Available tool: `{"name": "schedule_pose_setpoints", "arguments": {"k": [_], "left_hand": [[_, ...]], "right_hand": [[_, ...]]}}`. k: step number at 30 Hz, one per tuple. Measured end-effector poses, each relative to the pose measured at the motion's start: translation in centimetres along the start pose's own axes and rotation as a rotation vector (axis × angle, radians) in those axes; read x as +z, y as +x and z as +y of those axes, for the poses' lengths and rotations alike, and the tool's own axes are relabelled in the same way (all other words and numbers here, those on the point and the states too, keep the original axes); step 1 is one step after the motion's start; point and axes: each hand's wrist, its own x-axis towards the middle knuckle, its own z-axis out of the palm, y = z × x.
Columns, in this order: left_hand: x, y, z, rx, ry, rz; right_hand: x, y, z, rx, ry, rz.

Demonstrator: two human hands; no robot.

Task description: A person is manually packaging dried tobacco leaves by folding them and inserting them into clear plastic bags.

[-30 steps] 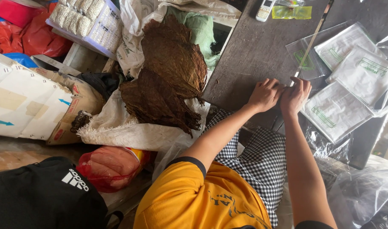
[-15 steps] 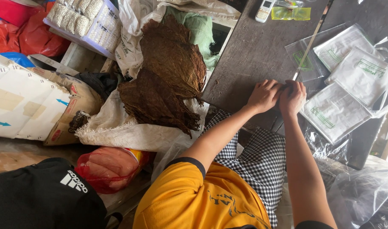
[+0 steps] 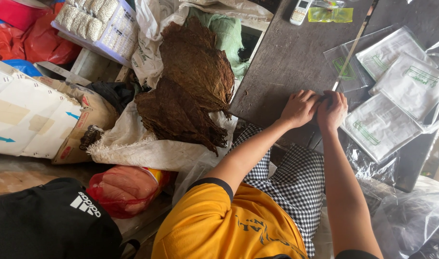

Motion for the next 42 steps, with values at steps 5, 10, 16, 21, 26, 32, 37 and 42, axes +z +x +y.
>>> {"name": "schedule_pose_setpoints", "arguments": {"k": [5, 10, 16, 21, 26, 32, 37, 42], "left_hand": [[-1.7, 0.1, 0.6, 0.0, -0.026, -0.017], [-2.6, 0.0, 1.2, -0.008, -0.001, 0.008], [-2.2, -0.1, 1.1, -0.071, -0.012, 0.063], [-2.4, 0.5, 1.1, -0.063, 0.02, 0.128], [-2.3, 0.3, 1.1, -0.063, 0.015, 0.13], [-2.1, 0.3, 1.0, -0.065, 0.008, 0.147], [-1.2, 0.1, 0.8, -0.073, 0.047, 0.145], [-1.8, 0.3, 1.4, -0.133, 0.093, 0.046]], "right_hand": [[0.0, 0.0, -0.2, 0.015, -0.009, 0.001], [0.3, -0.2, 0.4, 0.013, -0.027, -0.01], [0.1, -0.2, 0.5, 0.022, -0.006, -0.011], [0.4, 0.3, 0.4, 0.04, -0.017, -0.009], [0.1, 0.2, 0.1, 0.055, -0.018, -0.009], [-0.1, 0.2, -0.3, 0.038, -0.004, 0.005], [0.1, 0.0, 0.0, 0.036, -0.008, 0.001], [1.6, 0.7, 0.3, 0.09, -0.185, -0.148]]}}
